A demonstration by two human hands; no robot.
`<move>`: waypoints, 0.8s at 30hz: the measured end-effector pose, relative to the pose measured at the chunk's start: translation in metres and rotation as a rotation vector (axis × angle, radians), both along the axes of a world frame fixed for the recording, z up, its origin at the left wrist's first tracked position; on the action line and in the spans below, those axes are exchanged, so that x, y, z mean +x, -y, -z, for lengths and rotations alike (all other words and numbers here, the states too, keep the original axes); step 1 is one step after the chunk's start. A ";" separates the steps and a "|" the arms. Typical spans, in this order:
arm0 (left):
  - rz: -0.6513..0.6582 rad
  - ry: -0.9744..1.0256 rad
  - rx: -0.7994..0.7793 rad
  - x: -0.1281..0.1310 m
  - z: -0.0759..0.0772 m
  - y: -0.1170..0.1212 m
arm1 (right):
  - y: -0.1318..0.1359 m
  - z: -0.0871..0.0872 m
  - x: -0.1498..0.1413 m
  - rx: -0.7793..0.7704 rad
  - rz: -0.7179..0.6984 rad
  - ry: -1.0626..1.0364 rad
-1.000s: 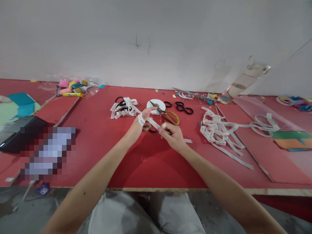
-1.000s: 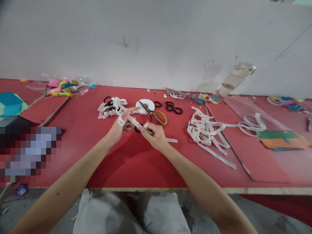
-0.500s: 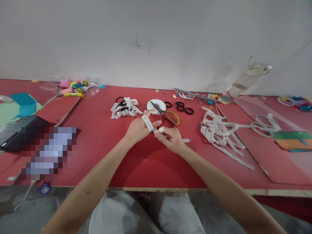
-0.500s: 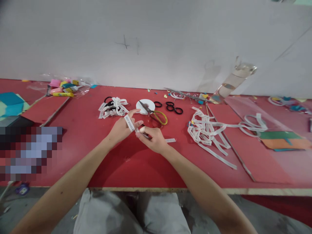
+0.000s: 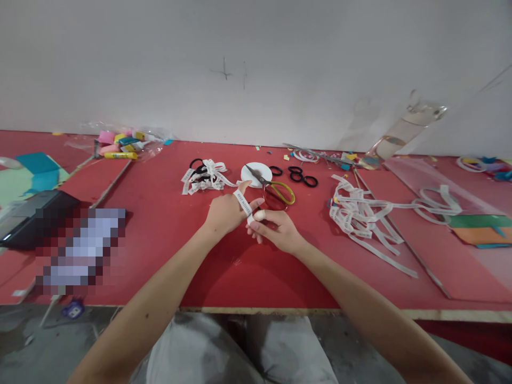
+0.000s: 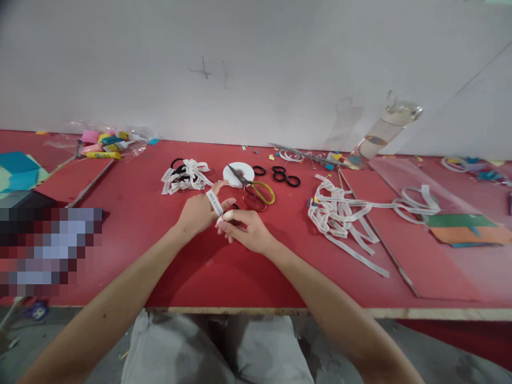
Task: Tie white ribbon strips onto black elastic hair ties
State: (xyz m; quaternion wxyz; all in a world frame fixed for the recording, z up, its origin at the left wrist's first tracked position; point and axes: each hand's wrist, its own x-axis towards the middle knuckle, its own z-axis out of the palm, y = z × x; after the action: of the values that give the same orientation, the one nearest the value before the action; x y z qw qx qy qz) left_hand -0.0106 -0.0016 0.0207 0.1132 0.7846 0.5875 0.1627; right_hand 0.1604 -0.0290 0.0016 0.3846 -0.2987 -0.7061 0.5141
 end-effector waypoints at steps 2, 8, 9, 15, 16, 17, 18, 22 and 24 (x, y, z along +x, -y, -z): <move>0.030 -0.068 -0.001 0.000 0.000 0.000 | 0.001 -0.001 -0.001 -0.036 -0.009 -0.039; 0.180 -0.251 -0.018 -0.002 -0.003 0.001 | 0.006 -0.005 -0.003 -0.125 -0.020 -0.210; 0.196 -0.253 -0.011 -0.002 -0.003 0.001 | 0.007 -0.007 -0.003 -0.148 -0.018 -0.239; 0.268 -0.266 -0.016 -0.003 0.001 0.002 | 0.002 -0.015 0.002 -0.242 -0.035 -0.277; 0.275 -0.274 -0.024 -0.003 0.002 0.002 | 0.000 -0.016 0.004 -0.261 -0.045 -0.264; 0.290 -0.272 -0.031 -0.003 0.002 0.003 | -0.002 -0.018 0.005 -0.280 -0.049 -0.255; 0.317 -0.257 -0.034 -0.002 0.002 0.004 | -0.003 -0.019 0.007 -0.296 -0.047 -0.248; 0.442 -0.174 -0.036 0.004 0.002 0.010 | -0.011 -0.022 0.012 -0.306 0.017 -0.198; 0.479 -0.164 -0.032 0.008 0.002 0.012 | -0.015 -0.021 0.014 -0.294 0.052 -0.162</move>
State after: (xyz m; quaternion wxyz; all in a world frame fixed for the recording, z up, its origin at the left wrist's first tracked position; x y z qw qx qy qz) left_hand -0.0029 -0.0140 0.0191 0.1129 0.9102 0.3943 0.0575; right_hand 0.1748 -0.0142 0.0224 0.4056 -0.3276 -0.5819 0.6242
